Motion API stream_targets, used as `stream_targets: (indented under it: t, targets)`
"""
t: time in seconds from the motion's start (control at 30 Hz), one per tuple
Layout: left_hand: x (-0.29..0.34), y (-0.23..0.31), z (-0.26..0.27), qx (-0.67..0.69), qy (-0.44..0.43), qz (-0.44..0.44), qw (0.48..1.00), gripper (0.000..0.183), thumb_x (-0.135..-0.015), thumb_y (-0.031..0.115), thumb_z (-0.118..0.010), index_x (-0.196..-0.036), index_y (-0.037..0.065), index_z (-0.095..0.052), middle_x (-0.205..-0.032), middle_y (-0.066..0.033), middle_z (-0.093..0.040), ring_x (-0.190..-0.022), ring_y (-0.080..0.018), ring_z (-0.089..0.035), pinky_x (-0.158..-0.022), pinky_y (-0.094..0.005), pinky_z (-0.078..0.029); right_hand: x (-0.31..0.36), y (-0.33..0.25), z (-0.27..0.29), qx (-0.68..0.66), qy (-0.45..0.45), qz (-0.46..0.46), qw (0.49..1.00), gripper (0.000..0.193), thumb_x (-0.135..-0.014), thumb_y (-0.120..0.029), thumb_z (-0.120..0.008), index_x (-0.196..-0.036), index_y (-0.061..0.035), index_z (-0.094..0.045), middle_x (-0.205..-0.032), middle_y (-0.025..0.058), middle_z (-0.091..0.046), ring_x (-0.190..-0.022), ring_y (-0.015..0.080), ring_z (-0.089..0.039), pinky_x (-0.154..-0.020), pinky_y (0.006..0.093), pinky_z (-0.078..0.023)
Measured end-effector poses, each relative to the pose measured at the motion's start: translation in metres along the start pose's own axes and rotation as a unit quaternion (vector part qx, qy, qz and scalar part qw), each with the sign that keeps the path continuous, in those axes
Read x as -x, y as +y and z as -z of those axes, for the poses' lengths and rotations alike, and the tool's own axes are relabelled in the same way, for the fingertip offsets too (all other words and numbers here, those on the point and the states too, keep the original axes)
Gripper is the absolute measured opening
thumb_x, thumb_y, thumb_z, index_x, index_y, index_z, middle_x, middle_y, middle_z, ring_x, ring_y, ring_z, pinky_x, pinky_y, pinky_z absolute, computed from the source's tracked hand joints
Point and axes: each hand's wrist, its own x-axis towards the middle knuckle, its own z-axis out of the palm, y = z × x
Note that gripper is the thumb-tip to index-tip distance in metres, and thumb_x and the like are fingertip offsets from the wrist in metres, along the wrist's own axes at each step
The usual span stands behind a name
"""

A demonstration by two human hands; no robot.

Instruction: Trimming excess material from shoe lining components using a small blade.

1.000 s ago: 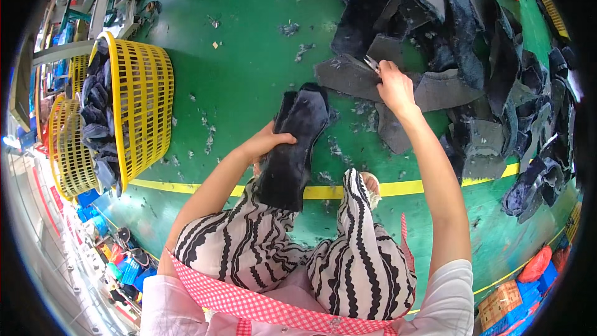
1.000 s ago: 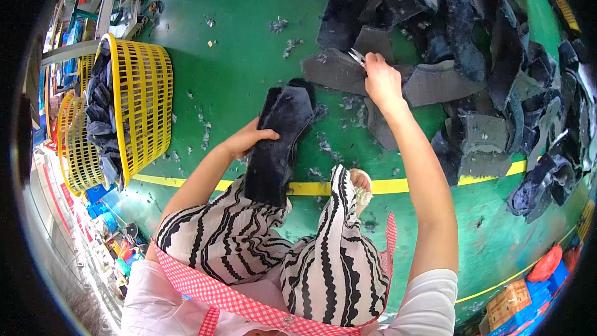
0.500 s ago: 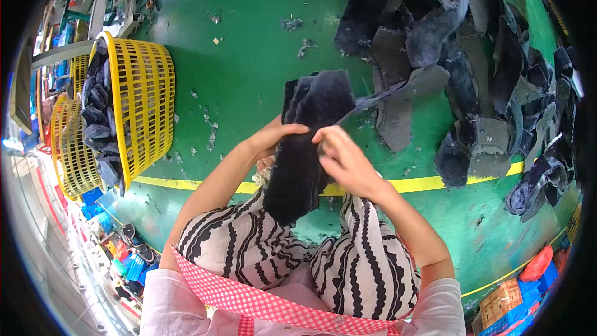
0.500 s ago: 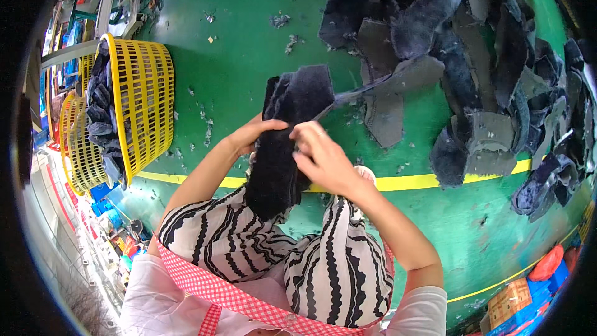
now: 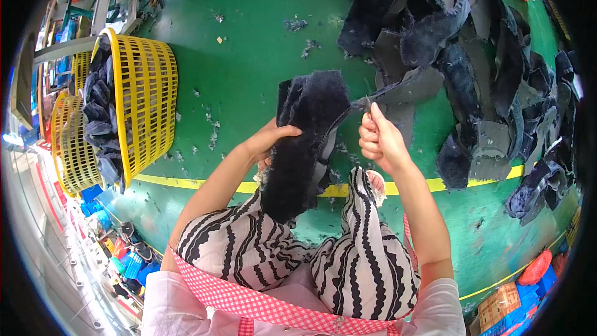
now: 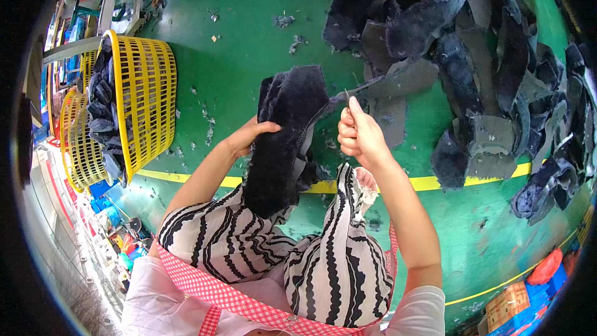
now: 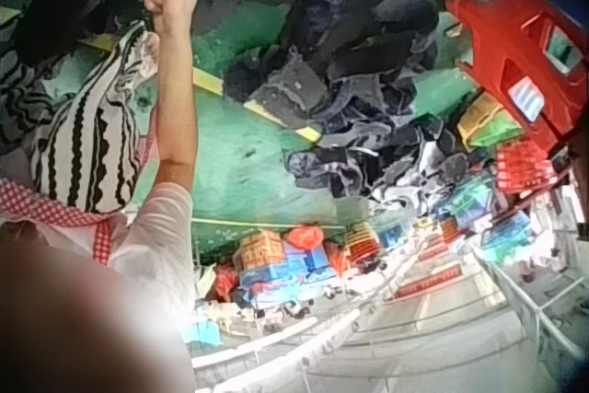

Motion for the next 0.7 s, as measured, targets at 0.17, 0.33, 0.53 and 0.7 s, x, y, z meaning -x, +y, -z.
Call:
stream_targets:
  t: [0.17,0.33,0.53,0.7]
  targets:
    - [0.008,0.007,-0.003,0.019,-0.01,0.013,1.0,0.056,-0.076,0.016,-0.063,-0.127,0.004,-0.044,-0.113,-0.0086,-0.058,-0.099,-0.0177,-0.058,-0.088,-0.0335,-0.048,0.008,0.001,-0.01,-0.035,-0.067,-0.156,0.985,0.043,-0.096,-0.053,-0.033,-0.075,-0.0151,-0.033,-0.058,-0.0067,-0.024,-0.041,0.0031,-0.016,-0.036,0.0204,-0.012]
    - [0.006,0.006,-0.005,-0.029,0.002,-0.014,0.999,0.056,-0.076,0.015,-0.062,-0.127,0.003,-0.044,-0.112,-0.009,-0.058,-0.099,-0.0178,-0.058,-0.089,-0.0333,-0.047,-0.003,0.005,-0.005,-0.077,-0.062,-0.118,0.988,0.042,-0.097,-0.05,-0.034,-0.073,-0.0157,-0.033,-0.057,-0.0072,-0.024,-0.041,0.0037,-0.016,-0.036,0.0206,-0.013]
    - [0.01,0.009,0.003,0.032,-0.044,-0.005,0.998,0.065,-0.077,0.014,-0.063,-0.134,0.004,-0.035,-0.117,-0.0097,-0.053,-0.105,-0.0189,-0.053,-0.093,-0.0339,-0.044,-0.006,-0.009,-0.005,0.327,0.179,0.282,0.884,0.032,-0.096,-0.034,-0.047,-0.075,-0.0109,-0.044,-0.056,-0.0017,-0.038,-0.041,0.0112,-0.033,-0.038,0.0235,-0.029]
    - [0.0,0.003,-0.004,-0.055,-0.003,-0.016,0.998,0.062,-0.076,0.017,-0.063,-0.131,0.004,-0.038,-0.117,-0.0095,-0.055,-0.102,-0.0189,-0.055,-0.091,-0.0347,-0.046,-0.048,-0.069,0.055,0.735,0.237,0.406,0.489,0.016,-0.079,-0.003,-0.055,-0.092,-0.0016,-0.047,-0.102,0.0177,-0.053,-0.077,0.0382,-0.058,-0.068,0.0459,-0.048]
